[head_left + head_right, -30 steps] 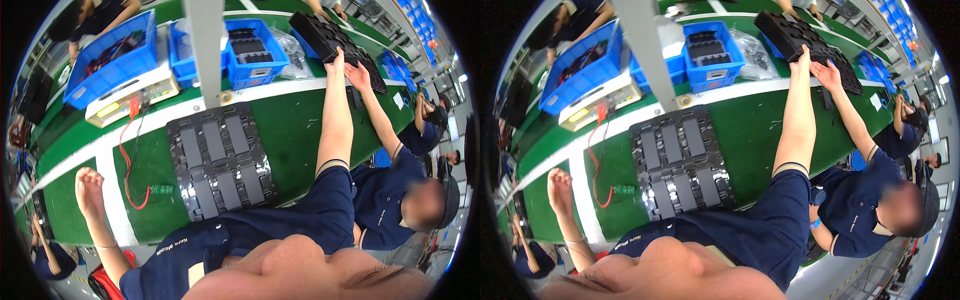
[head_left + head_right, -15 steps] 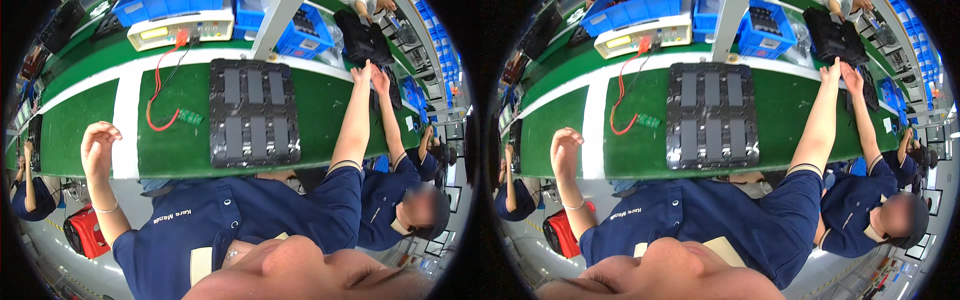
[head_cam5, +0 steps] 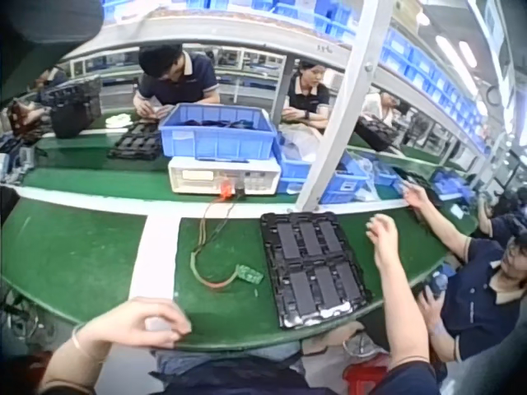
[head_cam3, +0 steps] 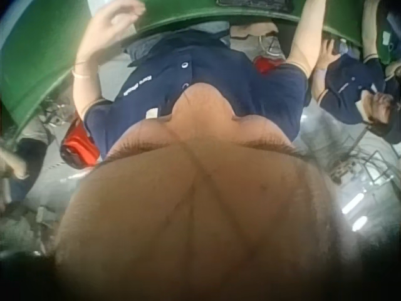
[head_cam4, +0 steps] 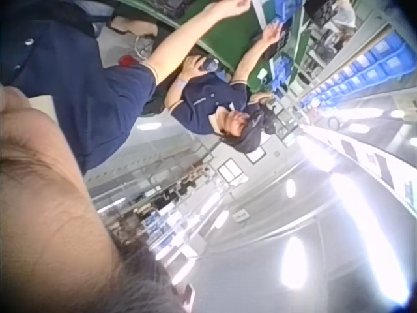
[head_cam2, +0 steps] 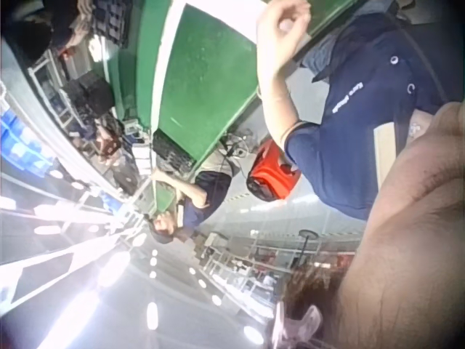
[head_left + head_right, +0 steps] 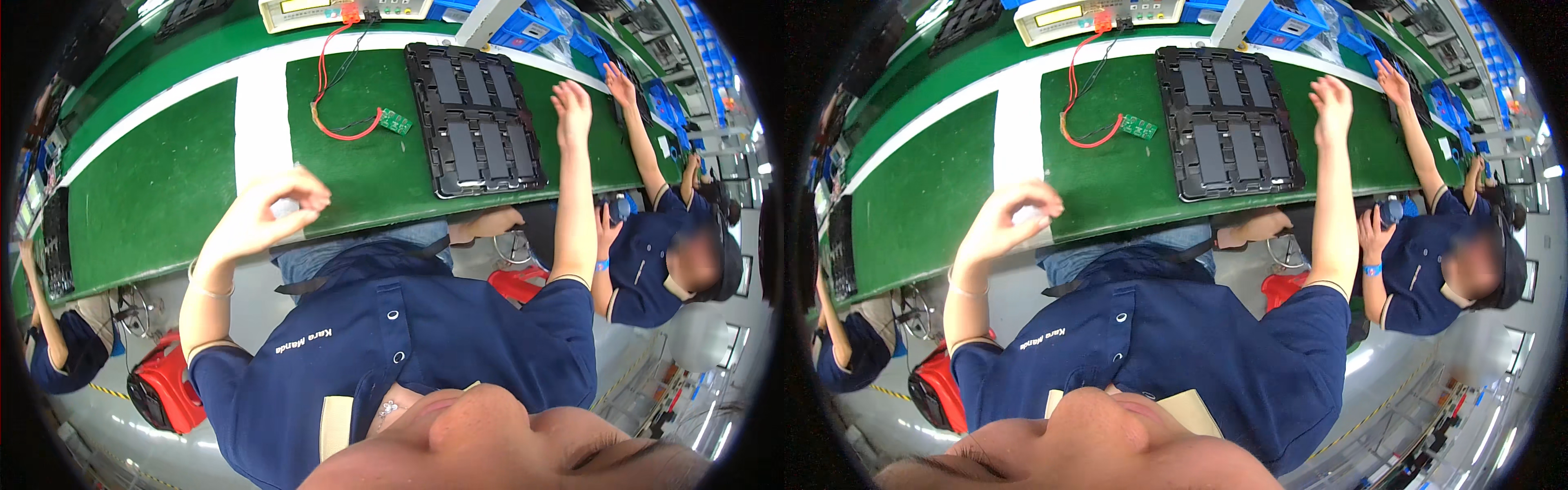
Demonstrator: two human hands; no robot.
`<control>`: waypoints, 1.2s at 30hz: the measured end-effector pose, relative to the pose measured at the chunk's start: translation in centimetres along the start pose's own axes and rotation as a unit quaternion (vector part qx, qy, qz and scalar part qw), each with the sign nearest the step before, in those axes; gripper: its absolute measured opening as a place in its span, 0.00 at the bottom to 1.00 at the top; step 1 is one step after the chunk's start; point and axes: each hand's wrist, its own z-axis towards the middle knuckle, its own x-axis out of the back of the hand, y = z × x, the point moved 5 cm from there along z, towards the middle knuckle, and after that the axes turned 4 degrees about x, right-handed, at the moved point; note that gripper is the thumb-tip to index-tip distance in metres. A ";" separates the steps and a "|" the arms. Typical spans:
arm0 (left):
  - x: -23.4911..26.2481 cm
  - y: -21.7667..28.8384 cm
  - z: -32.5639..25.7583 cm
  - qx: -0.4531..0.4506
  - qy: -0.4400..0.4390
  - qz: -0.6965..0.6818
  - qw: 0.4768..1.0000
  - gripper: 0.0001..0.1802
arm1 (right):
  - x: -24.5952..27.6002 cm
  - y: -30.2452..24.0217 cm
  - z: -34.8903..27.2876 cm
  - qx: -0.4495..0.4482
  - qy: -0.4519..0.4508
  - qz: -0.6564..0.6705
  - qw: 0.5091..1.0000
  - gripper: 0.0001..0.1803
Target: The recorder is assembling electronic battery pack modules, installing circuit boards and covers.
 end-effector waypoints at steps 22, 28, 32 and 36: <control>-5.1 -6.6 8.3 -0.033 0.081 0.361 0.928 0.22 | -1.9 -3.2 -9.9 -0.036 -0.071 -0.035 0.996 0.09; -6.0 -7.6 10.0 -0.042 0.169 0.437 0.883 0.31 | -6.5 -1.3 -3.0 -0.013 -0.202 -0.187 0.961 0.11; -4.7 -8.9 13.4 -0.042 0.240 0.207 0.948 0.26 | -10.0 2.5 2.8 0.123 -0.228 -0.365 0.894 0.14; -4.8 -9.2 14.5 -0.002 0.242 0.020 0.970 0.13 | -12.2 4.5 4.3 0.154 -0.265 -0.488 0.817 0.16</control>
